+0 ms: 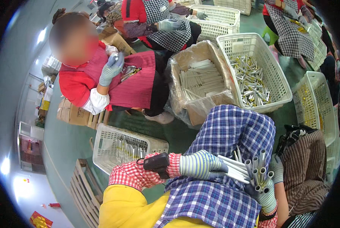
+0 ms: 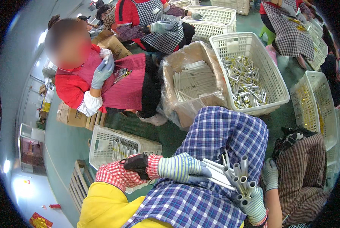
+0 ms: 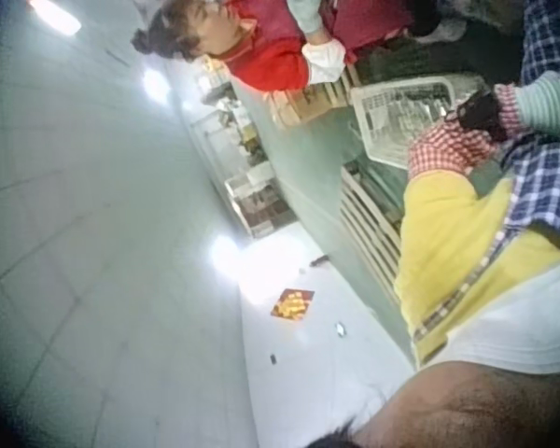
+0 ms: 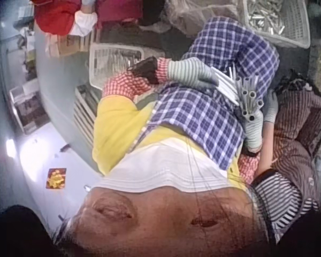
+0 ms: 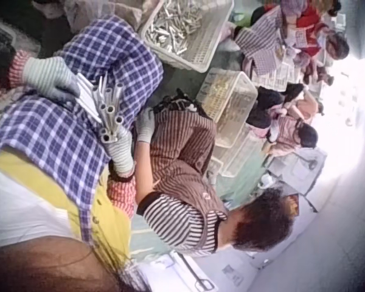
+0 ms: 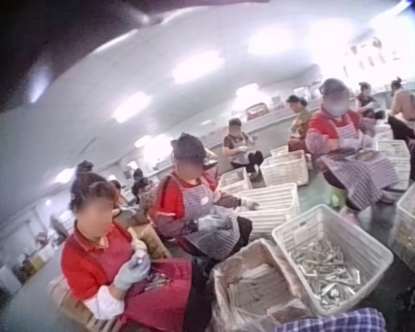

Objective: The recorder is manually assembling small tubular components by inserting parts together in a factory setting.

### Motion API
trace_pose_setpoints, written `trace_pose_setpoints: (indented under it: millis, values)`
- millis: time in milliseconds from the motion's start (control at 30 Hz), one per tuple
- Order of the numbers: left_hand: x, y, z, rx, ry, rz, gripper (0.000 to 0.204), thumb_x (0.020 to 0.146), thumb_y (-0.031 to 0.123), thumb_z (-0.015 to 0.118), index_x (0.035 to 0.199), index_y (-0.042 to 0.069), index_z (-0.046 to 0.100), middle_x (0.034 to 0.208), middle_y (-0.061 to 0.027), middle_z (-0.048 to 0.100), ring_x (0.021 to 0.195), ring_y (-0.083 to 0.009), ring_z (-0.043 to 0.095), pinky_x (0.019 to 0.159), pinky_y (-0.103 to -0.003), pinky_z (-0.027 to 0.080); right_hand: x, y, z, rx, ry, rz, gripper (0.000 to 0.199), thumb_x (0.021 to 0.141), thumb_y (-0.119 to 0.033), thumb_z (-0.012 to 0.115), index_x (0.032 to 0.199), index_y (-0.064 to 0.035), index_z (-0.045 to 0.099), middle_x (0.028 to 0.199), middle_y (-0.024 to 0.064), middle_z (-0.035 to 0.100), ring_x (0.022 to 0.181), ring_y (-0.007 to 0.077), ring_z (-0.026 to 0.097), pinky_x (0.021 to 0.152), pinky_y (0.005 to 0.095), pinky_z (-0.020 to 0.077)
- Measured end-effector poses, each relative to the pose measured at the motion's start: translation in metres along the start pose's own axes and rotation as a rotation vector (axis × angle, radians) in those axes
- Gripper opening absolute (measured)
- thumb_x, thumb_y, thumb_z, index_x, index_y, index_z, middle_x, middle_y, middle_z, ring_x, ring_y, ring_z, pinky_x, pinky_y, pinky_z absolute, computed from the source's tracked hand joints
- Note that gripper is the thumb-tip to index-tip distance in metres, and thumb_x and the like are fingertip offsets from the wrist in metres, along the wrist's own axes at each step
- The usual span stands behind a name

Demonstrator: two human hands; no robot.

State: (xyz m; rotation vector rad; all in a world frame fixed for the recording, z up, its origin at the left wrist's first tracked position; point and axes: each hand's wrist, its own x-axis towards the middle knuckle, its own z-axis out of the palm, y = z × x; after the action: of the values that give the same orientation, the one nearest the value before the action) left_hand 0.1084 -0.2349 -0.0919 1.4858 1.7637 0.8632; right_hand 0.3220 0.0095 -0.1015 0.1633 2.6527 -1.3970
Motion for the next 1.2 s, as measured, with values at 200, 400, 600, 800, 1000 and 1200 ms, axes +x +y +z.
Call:
trace_pose_setpoints:
  millis: [200, 400, 600, 800, 1000, 1200]
  values:
    - [0.0, -0.003, 0.012, -0.119, -0.193, -0.065, 0.027, 0.098, 0.028, 0.059, 0.111, 0.007, 0.067, 0.114, -0.015, 0.067, 0.109, -0.0301, 0.064, 0.093, -0.04, 0.051, -0.002, 0.009, 0.02, 1.434, 0.248, 0.631, 0.021, 0.093, -0.009, 0.06, 0.111, -0.0014, 0.066, 0.105, 0.0112, 0.071, 0.083, 0.0188, 0.07, 0.065, 0.0252, 0.0574]
    - [0.003, 0.009, 0.003, -0.17, -0.236, -0.044, 0.03, 0.098, 0.032, 0.056, 0.112, 0.007, 0.067, 0.109, -0.0153, 0.067, 0.103, -0.0315, 0.065, 0.091, -0.041, 0.052, -0.019, 0.029, 0.032, 1.09, 0.198, 0.575, 0.018, 0.091, -0.01, 0.064, 0.107, -0.0032, 0.066, 0.101, 0.0096, 0.071, 0.081, 0.0185, 0.07, 0.063, 0.0263, 0.0557]
    - [0.007, 0.01, 0.007, -0.227, -0.282, -0.253, 0.027, 0.094, 0.029, 0.063, 0.108, 0.007, 0.07, 0.102, -0.0139, 0.07, 0.097, -0.0324, 0.067, 0.087, -0.041, 0.053, -0.023, 0.041, 0.045, 0.763, 0.155, 0.501, 0.016, 0.089, -0.01, 0.068, 0.104, -0.005, 0.065, 0.097, 0.0079, 0.071, 0.079, 0.0182, 0.07, 0.062, 0.0274, 0.0541]
    - [0.011, 0.004, 0.008, -0.186, -0.281, -0.128, 0.029, 0.096, 0.027, 0.062, 0.116, 0.007, 0.068, 0.109, -0.0149, 0.069, 0.104, -0.0315, 0.066, 0.094, -0.039, 0.052, -0.023, 0.047, 0.048, 0.432, 0.122, 0.442, 0.016, 0.087, -0.011, 0.072, 0.1, -0.0068, 0.065, 0.092, 0.0063, 0.071, 0.077, 0.0179, 0.07, 0.061, 0.0285, 0.0524]
    - [0.012, 0.0, 0.022, -0.294, -0.269, -0.109, 0.027, 0.097, 0.024, 0.061, 0.116, 0.008, 0.068, 0.108, -0.0132, 0.07, 0.103, -0.0272, 0.067, 0.093, -0.037, 0.052, -0.02, 0.034, 0.046, 0.044, 0.089, 0.224, 0.016, 0.085, -0.013, 0.072, 0.097, -0.0056, 0.065, 0.077, 0.0068, 0.068, 0.067, 0.0166, 0.065, 0.057, 0.0309, 0.0485]
    - [0.032, 0.017, 0.008, -0.155, -0.093, 0.031, 0.026, 0.089, 0.024, 0.066, 0.109, 0.007, 0.068, 0.106, -0.0145, 0.068, 0.098, -0.0333, 0.066, 0.088, -0.041, 0.052, -0.019, 0.018, 0.037, 0.936, 0.148, 0.454, 0.025, 0.1, -0.005, 0.046, 0.12, -0.002, 0.06, 0.112, 0.0092, 0.067, 0.095, 0.0156, 0.068, 0.076, 0.029, 0.059]
